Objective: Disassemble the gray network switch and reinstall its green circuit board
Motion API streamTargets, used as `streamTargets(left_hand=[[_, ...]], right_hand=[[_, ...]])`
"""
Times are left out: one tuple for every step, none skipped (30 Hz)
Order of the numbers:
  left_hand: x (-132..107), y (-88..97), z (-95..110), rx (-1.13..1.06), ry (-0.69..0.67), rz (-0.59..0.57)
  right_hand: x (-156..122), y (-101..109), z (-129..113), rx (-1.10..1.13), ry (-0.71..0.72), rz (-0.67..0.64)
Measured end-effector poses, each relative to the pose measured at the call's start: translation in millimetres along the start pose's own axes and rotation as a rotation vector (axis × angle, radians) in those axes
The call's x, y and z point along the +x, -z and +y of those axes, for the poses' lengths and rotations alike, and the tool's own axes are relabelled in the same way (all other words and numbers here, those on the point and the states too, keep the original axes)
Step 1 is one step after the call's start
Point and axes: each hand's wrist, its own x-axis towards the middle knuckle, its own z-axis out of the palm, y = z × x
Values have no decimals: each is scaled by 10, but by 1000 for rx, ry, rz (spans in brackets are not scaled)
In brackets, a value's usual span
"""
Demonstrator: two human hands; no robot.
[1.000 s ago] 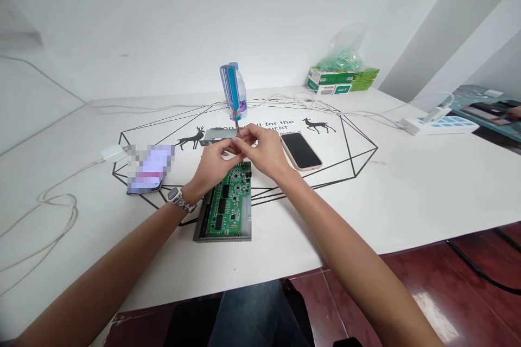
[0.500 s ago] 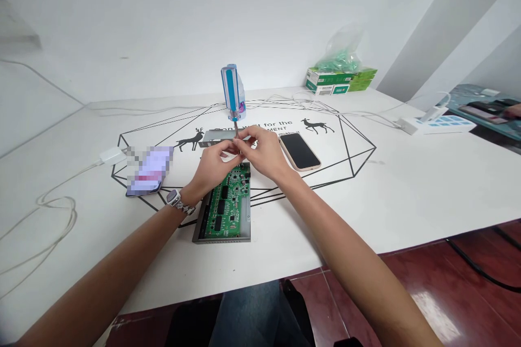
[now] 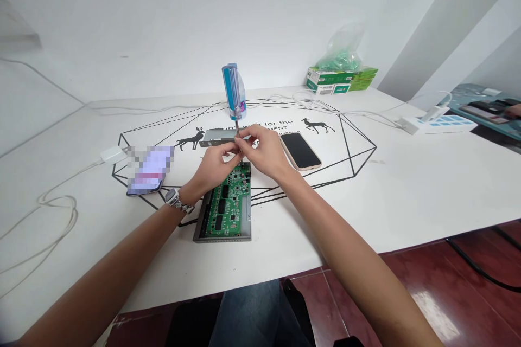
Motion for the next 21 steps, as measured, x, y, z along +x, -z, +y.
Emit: streamTargets(left_hand=[[-1,-13,-1,-1,6,20],[-2,-25,-1,-3,15,43],[-2,-34,-2,-9,24,64],[-3,-39,-3,-16,32,79],[-3,-39,-3,-24,36,84],[-2,-33,-3,-34,33,78],[0,-24,-4,-43,25,65],[2,-12,-6,-47,17,49],[5,0,-9,-46,11,34],[9,10,-12,-42,8,19],[14,17,-15,-40,4,7],[19,19,-18,-40,0,-4],[22,18,-19,-45,-4,-13],[24,15,-18,-50,-8,-24],[22,13,-17,-52,-12,-33],[14,15,-15,-43,-10,-40],[1,24,-16,-19,-4,-45],[-20,43,-22,22,3,-52],[-46,72,-35,72,7,-67],[-77,109,-55,121,6,-91],[-108,152,-83,165,3,-124]], right_hand=[[3,1,1,0,-2,5],[7,0,1,0,-2,10],[10,-1,2,-1,-3,15],[13,-3,3,-2,-4,18],[15,-6,4,-2,-5,23],[17,-8,5,-3,-6,25],[17,-10,6,-5,-8,28],[17,-11,7,-6,-11,28],[15,-10,8,-7,-12,27],[14,-9,10,-7,-10,22],[12,-6,10,-6,-4,12],[10,-1,11,-5,6,0],[8,3,10,-4,17,-12],[7,8,8,-5,28,-24],[7,12,7,-9,35,-34],[7,16,5,-13,36,-37],[8,18,5,-14,34,-37],[10,18,7,-14,29,-33],[12,17,10,-13,23,-26],[15,14,16,-12,16,-17],[18,11,23,-13,9,-8]])
